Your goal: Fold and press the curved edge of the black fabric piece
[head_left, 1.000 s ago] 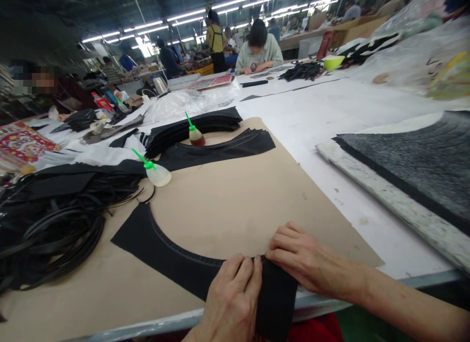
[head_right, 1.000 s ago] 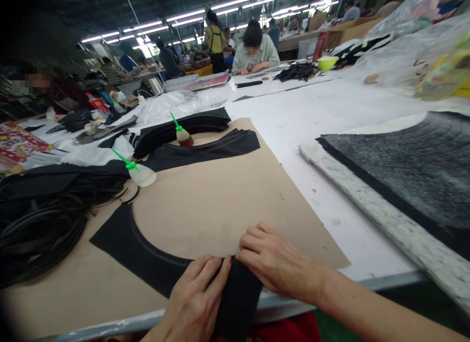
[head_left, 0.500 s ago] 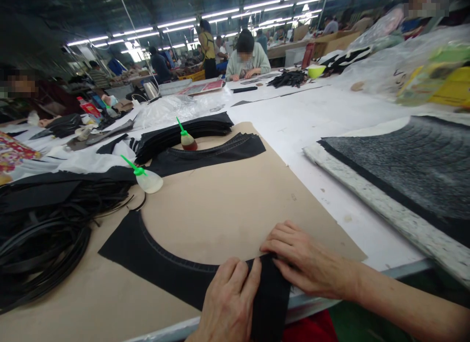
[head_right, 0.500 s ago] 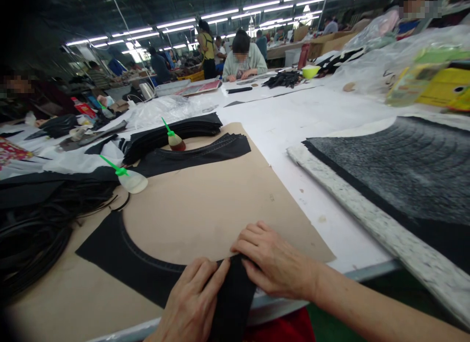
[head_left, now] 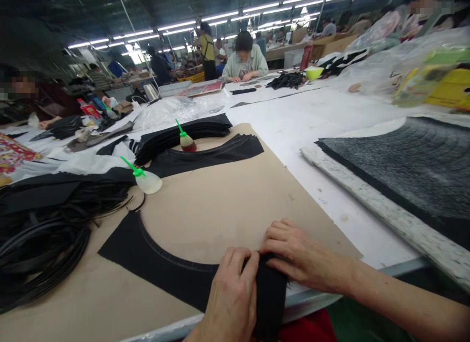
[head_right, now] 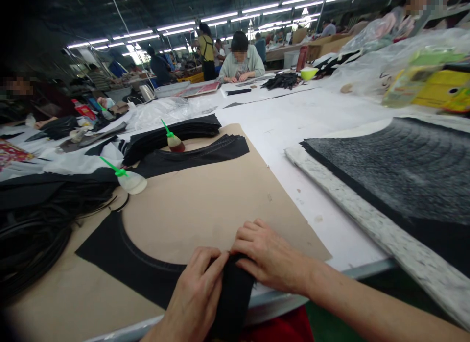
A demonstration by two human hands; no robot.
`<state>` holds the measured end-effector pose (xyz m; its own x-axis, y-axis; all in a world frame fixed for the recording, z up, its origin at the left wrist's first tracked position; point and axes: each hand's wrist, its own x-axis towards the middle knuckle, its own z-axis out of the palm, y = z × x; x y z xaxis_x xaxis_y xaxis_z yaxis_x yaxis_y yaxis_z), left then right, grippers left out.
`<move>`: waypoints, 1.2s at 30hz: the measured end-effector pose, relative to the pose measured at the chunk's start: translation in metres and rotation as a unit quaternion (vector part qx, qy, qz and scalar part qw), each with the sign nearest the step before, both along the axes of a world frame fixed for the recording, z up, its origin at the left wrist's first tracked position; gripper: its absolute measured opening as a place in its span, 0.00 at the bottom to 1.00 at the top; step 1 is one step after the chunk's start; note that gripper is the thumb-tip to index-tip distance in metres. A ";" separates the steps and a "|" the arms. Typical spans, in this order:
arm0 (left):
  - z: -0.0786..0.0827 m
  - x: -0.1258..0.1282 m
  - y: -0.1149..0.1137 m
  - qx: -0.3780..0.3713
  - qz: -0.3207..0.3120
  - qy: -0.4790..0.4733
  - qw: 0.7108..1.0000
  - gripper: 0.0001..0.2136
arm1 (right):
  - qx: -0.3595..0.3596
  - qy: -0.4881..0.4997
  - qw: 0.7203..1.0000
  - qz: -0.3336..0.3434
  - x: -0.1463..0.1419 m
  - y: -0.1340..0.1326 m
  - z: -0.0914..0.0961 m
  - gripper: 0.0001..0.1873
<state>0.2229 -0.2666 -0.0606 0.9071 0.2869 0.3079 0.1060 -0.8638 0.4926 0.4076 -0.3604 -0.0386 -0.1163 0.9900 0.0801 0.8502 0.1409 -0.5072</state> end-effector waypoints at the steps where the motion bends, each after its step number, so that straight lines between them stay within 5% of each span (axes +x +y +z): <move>1: -0.001 0.000 0.000 0.003 -0.004 0.003 1.000 0.18 | 0.005 -0.001 1.000 0.002 0.001 -0.001 0.000 0.05; 18: -0.015 -0.005 0.003 0.256 -0.061 -0.019 0.965 0.18 | 0.075 -0.070 0.993 0.055 0.005 -0.012 -0.006 0.13; 36: -0.017 -0.006 -0.002 0.283 -0.038 -0.007 0.958 0.20 | 0.095 -0.058 0.994 0.013 0.007 -0.027 -0.011 0.17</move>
